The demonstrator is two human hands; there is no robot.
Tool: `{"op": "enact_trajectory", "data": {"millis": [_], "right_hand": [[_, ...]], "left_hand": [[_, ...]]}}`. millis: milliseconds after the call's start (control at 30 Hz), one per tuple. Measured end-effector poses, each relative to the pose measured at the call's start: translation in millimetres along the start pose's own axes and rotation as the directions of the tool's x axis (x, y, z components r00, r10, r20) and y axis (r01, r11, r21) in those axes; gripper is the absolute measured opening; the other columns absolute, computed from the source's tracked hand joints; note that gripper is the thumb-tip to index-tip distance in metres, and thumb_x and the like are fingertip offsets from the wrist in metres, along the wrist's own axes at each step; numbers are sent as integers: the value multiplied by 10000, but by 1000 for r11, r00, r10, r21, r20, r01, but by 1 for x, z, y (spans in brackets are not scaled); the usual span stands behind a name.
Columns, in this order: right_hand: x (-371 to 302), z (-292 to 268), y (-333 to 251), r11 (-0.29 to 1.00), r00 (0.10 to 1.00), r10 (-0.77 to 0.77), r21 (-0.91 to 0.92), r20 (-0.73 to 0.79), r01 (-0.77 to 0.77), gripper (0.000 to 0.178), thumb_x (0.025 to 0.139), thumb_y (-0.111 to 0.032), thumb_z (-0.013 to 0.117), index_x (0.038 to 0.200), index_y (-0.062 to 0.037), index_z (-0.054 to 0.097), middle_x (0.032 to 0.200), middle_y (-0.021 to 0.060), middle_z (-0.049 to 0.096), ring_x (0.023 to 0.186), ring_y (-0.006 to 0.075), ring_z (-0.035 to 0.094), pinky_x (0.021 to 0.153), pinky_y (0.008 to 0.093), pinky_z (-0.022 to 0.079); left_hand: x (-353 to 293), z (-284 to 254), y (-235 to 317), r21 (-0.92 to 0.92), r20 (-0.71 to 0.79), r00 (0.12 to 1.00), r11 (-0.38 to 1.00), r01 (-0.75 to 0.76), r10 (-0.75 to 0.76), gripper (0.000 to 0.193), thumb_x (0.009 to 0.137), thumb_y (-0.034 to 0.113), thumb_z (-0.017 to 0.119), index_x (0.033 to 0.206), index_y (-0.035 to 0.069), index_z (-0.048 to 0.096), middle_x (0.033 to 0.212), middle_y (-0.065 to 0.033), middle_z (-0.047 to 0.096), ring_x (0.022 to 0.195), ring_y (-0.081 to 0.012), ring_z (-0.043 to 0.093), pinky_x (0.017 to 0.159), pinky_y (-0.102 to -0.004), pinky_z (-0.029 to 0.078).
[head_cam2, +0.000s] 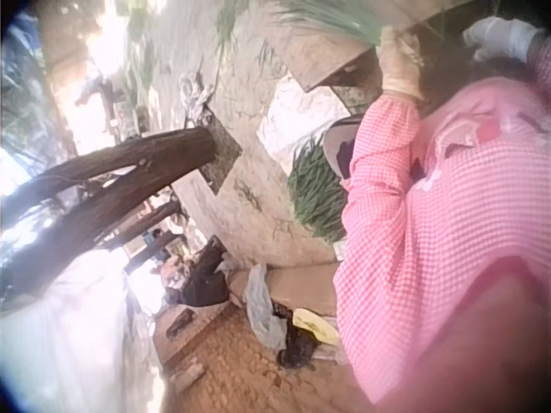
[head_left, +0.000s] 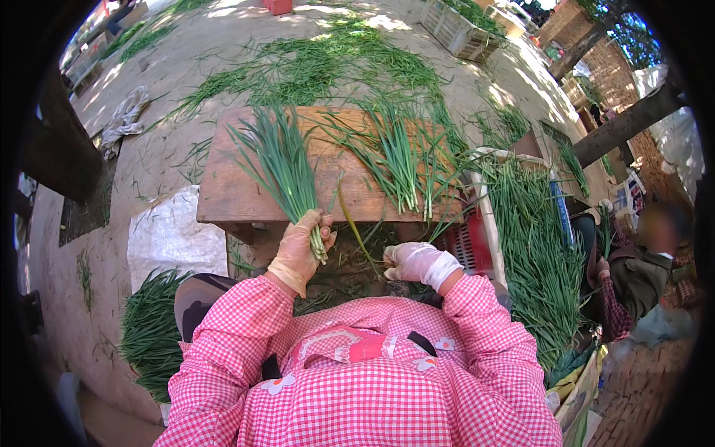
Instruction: The person bundles green stalks by hand on a wooden table, gathering them into groups, adjusting their alignment, and securing each bundle with a thin strip of material before placing it onto a pile.
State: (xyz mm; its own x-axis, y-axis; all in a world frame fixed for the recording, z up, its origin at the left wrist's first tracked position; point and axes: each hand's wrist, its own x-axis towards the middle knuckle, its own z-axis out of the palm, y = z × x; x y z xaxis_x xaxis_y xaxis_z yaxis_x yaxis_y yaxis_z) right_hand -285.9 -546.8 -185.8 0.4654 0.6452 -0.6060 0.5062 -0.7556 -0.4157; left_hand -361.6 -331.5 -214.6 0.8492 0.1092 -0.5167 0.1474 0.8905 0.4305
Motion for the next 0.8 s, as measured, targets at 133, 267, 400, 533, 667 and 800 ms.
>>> {"op": "enact_trajectory", "data": {"millis": [133,267,400,533,667,800], "right_hand": [[1,-27,14,934,773,293,-4,-562,-357,379,855,-399,515,988,-56,606,908,176,636,873,346,603,755,433,467],[29,-37,34,904,607,407,207,-683,-373,485,857,-477,496,1003,-25,593,951,217,624,919,365,588,784,453,453],[51,-30,64,910,676,393,370,-624,-188,409,845,-400,565,961,-8,561,886,163,622,813,300,590,754,390,455],[49,-23,69,571,765,399,790,-505,224,220,873,-262,574,924,-52,529,737,4,546,606,93,466,577,233,404],[34,-18,43,324,843,305,881,-443,345,157,891,-221,558,957,-85,515,711,-28,515,560,39,410,507,185,358],[35,-2,24,515,811,257,785,-525,345,161,894,-219,562,906,-61,531,713,-31,514,583,61,425,535,195,367]], "left_hand": [[5,-9,4,-5,-10,1000,1000,13,-13,103,868,174,592,850,105,517,641,28,489,507,-79,454,578,-266,457],[5,-8,3,-15,24,998,998,58,-57,168,851,188,619,754,145,489,597,52,438,480,-68,418,603,-273,453],[6,-6,0,13,63,996,998,55,-56,194,840,194,630,731,150,476,591,54,428,477,-66,410,619,-273,451],[5,-5,-3,-15,44,997,998,68,-67,173,835,178,628,742,142,486,608,49,460,489,-66,432,607,-273,455],[8,-11,-7,-33,36,992,992,124,-123,108,844,170,624,801,154,527,644,57,494,491,-57,450,646,-275,454],[5,-7,-12,41,3,992,992,123,-123,83,843,172,629,852,147,550,734,28,582,506,-55,474,631,-277,454]]}}
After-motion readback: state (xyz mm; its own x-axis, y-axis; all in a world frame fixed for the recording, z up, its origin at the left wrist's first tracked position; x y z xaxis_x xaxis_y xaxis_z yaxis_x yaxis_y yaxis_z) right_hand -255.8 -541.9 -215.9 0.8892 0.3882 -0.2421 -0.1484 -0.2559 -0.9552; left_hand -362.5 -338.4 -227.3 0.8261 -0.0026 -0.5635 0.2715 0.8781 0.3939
